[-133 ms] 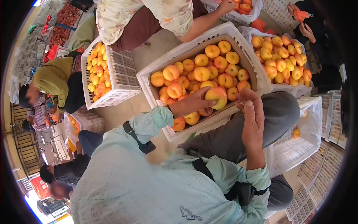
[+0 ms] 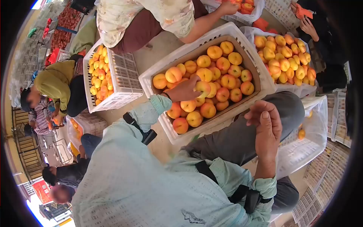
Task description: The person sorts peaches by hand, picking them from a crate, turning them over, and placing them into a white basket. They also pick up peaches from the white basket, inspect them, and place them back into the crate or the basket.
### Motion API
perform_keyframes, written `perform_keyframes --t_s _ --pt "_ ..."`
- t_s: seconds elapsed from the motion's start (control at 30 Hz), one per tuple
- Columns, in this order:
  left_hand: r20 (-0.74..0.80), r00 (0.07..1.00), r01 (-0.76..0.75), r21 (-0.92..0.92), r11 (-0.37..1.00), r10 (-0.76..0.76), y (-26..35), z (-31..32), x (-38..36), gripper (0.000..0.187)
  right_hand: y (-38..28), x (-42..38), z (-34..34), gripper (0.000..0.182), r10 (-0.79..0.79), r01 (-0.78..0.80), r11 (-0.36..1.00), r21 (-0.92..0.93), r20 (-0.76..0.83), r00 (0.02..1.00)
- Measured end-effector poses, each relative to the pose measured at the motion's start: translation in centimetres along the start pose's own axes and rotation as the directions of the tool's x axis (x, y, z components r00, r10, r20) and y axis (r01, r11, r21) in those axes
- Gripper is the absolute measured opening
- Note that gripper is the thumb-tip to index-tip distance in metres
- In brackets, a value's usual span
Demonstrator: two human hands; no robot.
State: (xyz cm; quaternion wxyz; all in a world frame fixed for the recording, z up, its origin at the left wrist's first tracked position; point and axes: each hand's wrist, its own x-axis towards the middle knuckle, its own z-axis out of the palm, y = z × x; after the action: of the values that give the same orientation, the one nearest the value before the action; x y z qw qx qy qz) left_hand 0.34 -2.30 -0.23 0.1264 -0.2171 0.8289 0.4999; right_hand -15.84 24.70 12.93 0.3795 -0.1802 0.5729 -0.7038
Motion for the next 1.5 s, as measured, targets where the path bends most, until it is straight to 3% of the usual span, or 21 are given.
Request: perform_keyframes --t_s 0.03,0.1,0.17,0.2,0.23,0.33,0.43,0.47,0.53,0.67,0.73,0.87,0.97,1.03,1.17,1.37,1.43,1.5 --pt "-0.033 0.999 0.012 0.201 0.980 -0.006 -0.9 -0.6 0.6 0.050 -0.6 -0.4 -0.5 0.027 -0.017 0.017 1.000 0.021 -0.007 1.000" --pt "0.014 1.000 -0.028 0.254 0.967 0.025 -2.9 -1.5 1.9 0.048 -1.6 -1.0 -0.9 0.024 -0.019 0.024 0.998 0.061 -0.080 0.997" --pt "0.137 0.990 -0.090 0.515 0.852 0.022 -3.5 -2.0 2.9 0.046 -1.9 -1.5 -2.2 0.023 -0.077 0.095 0.983 0.160 -0.118 0.990" --pt "0.103 0.988 -0.154 0.520 0.840 0.117 -3.4 -2.0 3.0 0.043 -2.0 -1.7 -2.4 0.022 -0.086 0.112 0.981 0.158 -0.167 0.982" --pt "0.112 0.986 -0.161 0.521 0.838 0.120 -3.4 -1.9 3.0 0.043 -2.0 -1.9 -2.8 0.022 -0.086 0.115 0.981 0.158 -0.177 0.980" --pt "-0.059 0.940 -0.173 0.769 0.616 0.337 -2.0 -1.5 2.6 0.043 -1.6 -2.3 -4.0 0.022 -0.078 0.119 0.968 0.221 -0.185 0.980" --pt "0.009 0.933 -0.203 0.839 0.505 0.360 -2.1 -1.3 1.1 0.044 -1.1 -2.4 -4.3 0.022 -0.076 0.118 0.957 0.265 -0.164 0.984" --pt "0.009 0.934 -0.201 0.841 0.503 0.357 -2.4 -1.5 0.8 0.044 -1.1 -2.3 -4.3 0.022 -0.077 0.119 0.954 0.274 -0.159 0.984" --pt "0.027 0.967 -0.206 0.670 0.713 0.254 -3.0 -1.9 0.6 0.046 -0.9 -2.2 -4.2 0.022 -0.081 0.123 0.950 0.286 -0.154 0.985" --pt "-0.019 0.994 -0.066 0.660 0.749 0.104 -3.1 -1.7 1.5 0.050 -0.7 -2.1 -4.2 0.021 -0.085 0.114 0.947 0.300 -0.106 0.991" --pt "-0.047 0.999 0.044 0.750 0.660 -0.014 -3.1 -1.2 2.3 0.051 -0.6 -2.0 -4.3 0.021 -0.087 0.113 0.947 0.302 -0.096 0.992" --pt "0.015 1.000 -0.017 0.852 0.523 0.009 -4.0 0.0 3.3 0.053 -0.5 -2.3 -4.4 0.021 -0.088 0.118 0.947 0.299 -0.111 0.990" --pt "0.020 0.998 -0.054 0.819 0.571 0.065 -4.4 -0.3 3.2 0.049 -0.4 -2.4 -4.5 0.021 -0.101 0.132 0.937 0.324 -0.110 0.989" --pt "0.022 0.978 -0.146 0.778 0.610 0.207 -6.3 -0.5 3.4 0.044 -0.3 -2.5 -4.7 0.021 -0.107 0.138 0.932 0.335 -0.109 0.988" --pt "-0.036 0.973 -0.125 0.746 0.654 0.227 -6.5 -0.2 3.2 0.039 -0.2 -2.5 -4.7 0.020 -0.114 0.140 0.928 0.347 -0.093 0.989" --pt "0.018 0.977 -0.153 0.748 0.646 0.211 -5.6 -0.8 3.6 0.037 -0.1 -2.4 -4.7 0.020 -0.111 0.135 0.935 0.329 -0.089 0.990" --pt "-0.145 0.984 0.034 0.719 0.694 0.102 -3.4 -1.2 3.7 0.048 0.0 -2.6 -4.7 0.020 -0.106 0.131 0.936 0.327 -0.096 0.990" --pt "-0.197 0.980 0.119 0.650 0.750 0.015 -2.5 -1.1 4.9 0.053 0.0 -2.5 -4.8 0.020 -0.127 0.145 0.914 0.380 -0.070 0.989"
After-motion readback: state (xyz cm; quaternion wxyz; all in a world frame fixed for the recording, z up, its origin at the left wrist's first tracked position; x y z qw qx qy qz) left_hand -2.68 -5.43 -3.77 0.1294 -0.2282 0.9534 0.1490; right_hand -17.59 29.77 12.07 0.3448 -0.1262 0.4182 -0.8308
